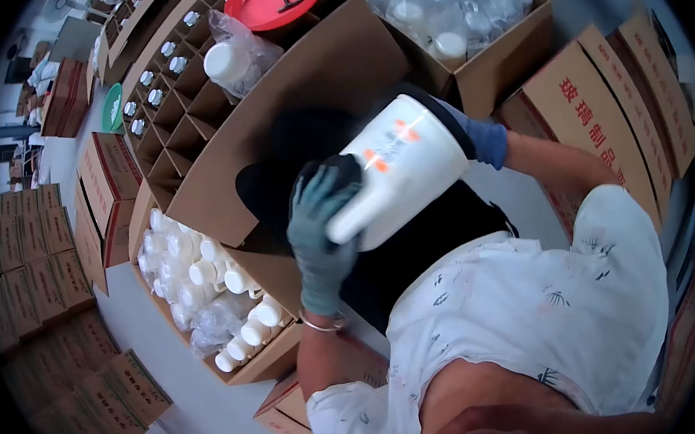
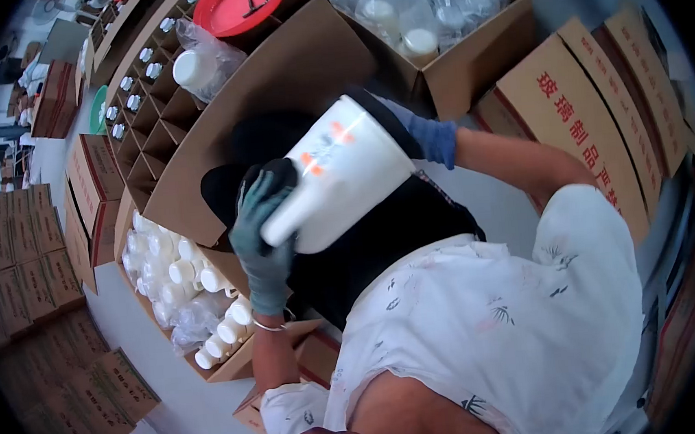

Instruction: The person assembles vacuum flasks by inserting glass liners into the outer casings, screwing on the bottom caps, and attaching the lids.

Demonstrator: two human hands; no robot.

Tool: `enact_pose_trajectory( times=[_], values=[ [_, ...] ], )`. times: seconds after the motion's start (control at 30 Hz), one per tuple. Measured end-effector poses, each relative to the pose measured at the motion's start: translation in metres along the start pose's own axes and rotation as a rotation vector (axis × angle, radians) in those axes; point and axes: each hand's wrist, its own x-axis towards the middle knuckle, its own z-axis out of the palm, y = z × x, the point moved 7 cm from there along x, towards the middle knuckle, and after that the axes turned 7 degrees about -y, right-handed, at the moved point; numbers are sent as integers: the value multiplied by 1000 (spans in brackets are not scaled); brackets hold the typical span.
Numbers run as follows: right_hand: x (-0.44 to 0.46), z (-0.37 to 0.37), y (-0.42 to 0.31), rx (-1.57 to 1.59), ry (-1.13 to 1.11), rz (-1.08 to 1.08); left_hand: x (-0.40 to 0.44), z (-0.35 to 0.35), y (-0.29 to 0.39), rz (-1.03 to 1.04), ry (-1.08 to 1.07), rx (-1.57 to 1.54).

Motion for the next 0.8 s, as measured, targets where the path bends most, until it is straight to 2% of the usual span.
enact_pose_trajectory(
  times=[0.03, 0.07, 0.13, 0.17, 0.2, 0.23, 0.27, 0.3, 0.33, 0.37, 0.4, 0.43, 0.5, 0.53, 0.57, 0.6, 0.63, 0.7, 0.73, 0.77, 0.8],
  values=[
    [2, 1, -12, -131, 74, -73, -6, -4, -28, -154, 93, -256],
    [9, 16, -28, -399, -57, -182, -6, 0, -45, -540, 23, -536],
    [16, 45, -59, -903, -220, -509, -5, -2, -36, -287, 114, -334],
    [22, 34, -52, -650, -179, -335, 3, -5, -23, -95, 146, -242],
    [25, 22, -43, -379, -99, -190, 13, -6, 10, 173, 27, 173],
    [30, 3, -13, -111, -46, 91, 20, 1, 35, 235, -82, 389],
    [27, -14, 18, 172, 83, 348, 22, -4, 31, 217, -68, 339],
    [34, -20, 6, -138, 60, 149, 26, -12, 23, 200, -43, 292],
    [35, -20, -6, -446, 28, -51, 17, -22, -18, 74, 111, 44],
    [39, -1, -29, -778, -44, -242, 7, -24, -55, -440, 109, -296],
    [38, 18, -51, -1098, -46, -466, 2, -22, -67, -441, 93, -306],
    [42, 11, -41, -787, -43, -384, -3, -19, -78, -442, 74, -316],
    [49, 2, -18, -180, -30, -226, 11, -26, -39, -171, 251, -211],
    [53, -2, 1, 295, -45, 68, 28, -23, 1, 38, 119, 186],
    [63, 4, -10, -120, -194, -110, 37, -11, 30, 252, -11, 577],
    [64, -5, 2, 48, -108, 30, 41, -12, 31, 241, -37, 517],
    [65, -14, 11, 208, -29, 171, 42, -25, 21, 213, 32, 443],
    [67, -5, -16, -71, 54, -72, 24, -43, -49, -425, 179, -326],
    [69, 10, -41, -410, -27, -250, 28, -42, -52, -455, 130, -328],
    [68, 29, -69, -731, -41, -457, 28, -39, -50, -364, 132, -294],
    [70, 42, -68, -503, -3, -357, 27, -45, -41, -270, 190, -75]
  ],
)
